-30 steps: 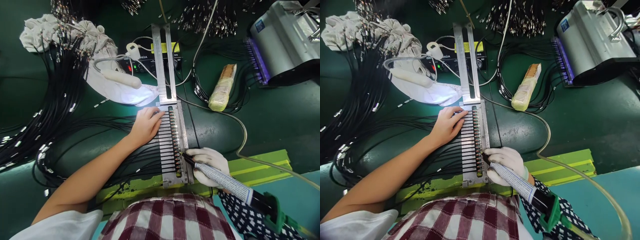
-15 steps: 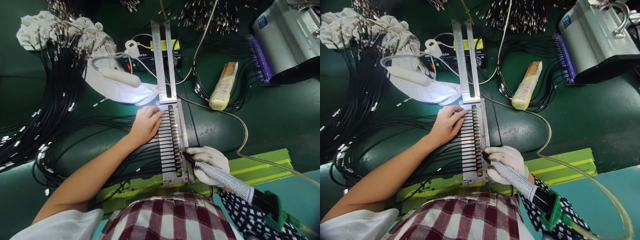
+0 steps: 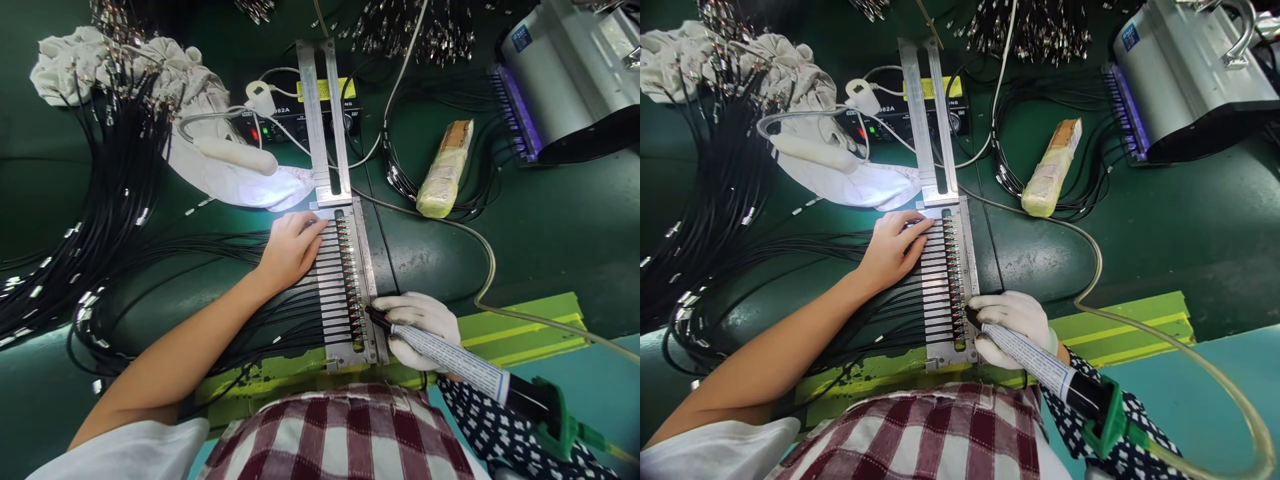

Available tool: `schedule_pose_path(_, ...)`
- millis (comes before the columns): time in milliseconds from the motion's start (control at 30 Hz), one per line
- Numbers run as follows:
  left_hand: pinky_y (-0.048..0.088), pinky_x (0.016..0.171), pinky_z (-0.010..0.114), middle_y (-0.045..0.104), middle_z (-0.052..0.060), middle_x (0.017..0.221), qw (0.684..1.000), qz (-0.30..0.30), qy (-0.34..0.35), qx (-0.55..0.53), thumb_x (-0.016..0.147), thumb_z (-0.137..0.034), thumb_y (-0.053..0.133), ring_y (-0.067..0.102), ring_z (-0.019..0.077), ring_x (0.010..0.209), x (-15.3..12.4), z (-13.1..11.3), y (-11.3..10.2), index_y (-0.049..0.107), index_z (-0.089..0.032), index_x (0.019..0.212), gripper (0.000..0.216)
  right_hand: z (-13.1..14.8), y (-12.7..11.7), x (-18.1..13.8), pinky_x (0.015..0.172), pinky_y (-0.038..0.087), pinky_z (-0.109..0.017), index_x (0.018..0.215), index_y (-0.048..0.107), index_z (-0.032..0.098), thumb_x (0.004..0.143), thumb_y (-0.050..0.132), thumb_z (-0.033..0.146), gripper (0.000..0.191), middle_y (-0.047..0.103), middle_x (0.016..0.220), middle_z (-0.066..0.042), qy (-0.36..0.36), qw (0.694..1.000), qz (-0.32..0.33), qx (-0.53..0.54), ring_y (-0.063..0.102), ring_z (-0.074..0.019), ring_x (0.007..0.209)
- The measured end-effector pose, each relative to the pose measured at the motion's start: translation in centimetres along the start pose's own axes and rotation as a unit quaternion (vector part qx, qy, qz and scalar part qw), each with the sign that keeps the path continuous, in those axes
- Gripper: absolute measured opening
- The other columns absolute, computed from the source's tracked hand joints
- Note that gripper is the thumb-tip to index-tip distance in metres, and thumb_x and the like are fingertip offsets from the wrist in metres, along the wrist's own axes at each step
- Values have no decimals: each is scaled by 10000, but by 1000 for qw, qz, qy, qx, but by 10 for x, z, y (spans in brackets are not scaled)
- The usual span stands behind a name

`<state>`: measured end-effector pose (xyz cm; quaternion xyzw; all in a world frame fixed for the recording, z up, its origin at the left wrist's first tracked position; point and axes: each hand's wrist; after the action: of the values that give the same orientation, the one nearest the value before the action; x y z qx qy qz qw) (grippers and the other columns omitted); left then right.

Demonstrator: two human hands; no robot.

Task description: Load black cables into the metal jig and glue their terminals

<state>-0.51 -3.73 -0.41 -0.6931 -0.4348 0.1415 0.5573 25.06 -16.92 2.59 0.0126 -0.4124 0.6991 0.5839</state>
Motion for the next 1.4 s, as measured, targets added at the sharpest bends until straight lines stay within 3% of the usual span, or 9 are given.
schedule_pose_path(1000, 420, 866, 432, 604, 133, 1218, 1000, -5, 5, 5, 987, -234, 421, 540, 282, 1107, 0, 0, 1, 595, -196, 1254, 320, -5, 3, -2, 678, 609, -328, 964, 604, 205, 782, 648, 210, 187, 778, 964, -107, 0, 1000, -7, 8, 764, -225, 842)
schedule_pose_path(1300, 422, 866, 444, 604, 135, 1219, 1000, -4, -2, -2, 989, -243, 424, 535, 286, 1104, 0, 0, 1, 600, -197, 1254, 322, 4, -2, -10, 716, 620, -345, 992, 611, 196, 812, 627, 247, 187, 778, 980, -110, -22, 999, -38, -15, 766, -230, 825)
schedule_pose_path(1400, 422, 864, 441, 604, 135, 1219, 1000, -6, -1, -1, 989, -241, 426, 536, 285, 1106, 0, 0, 1, 603, -192, 1250, 320, 8, -1, -12, 694, 617, -329, 972, 603, 209, 805, 621, 235, 169, 780, 956, -100, -6, 1000, -15, -12, 766, -222, 812)
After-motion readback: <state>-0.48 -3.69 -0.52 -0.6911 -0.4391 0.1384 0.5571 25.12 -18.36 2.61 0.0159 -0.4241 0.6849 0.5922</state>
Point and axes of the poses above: each hand's wrist, its own x-axis towards the middle knuckle, its own y-axis out of the palm, z = x × y
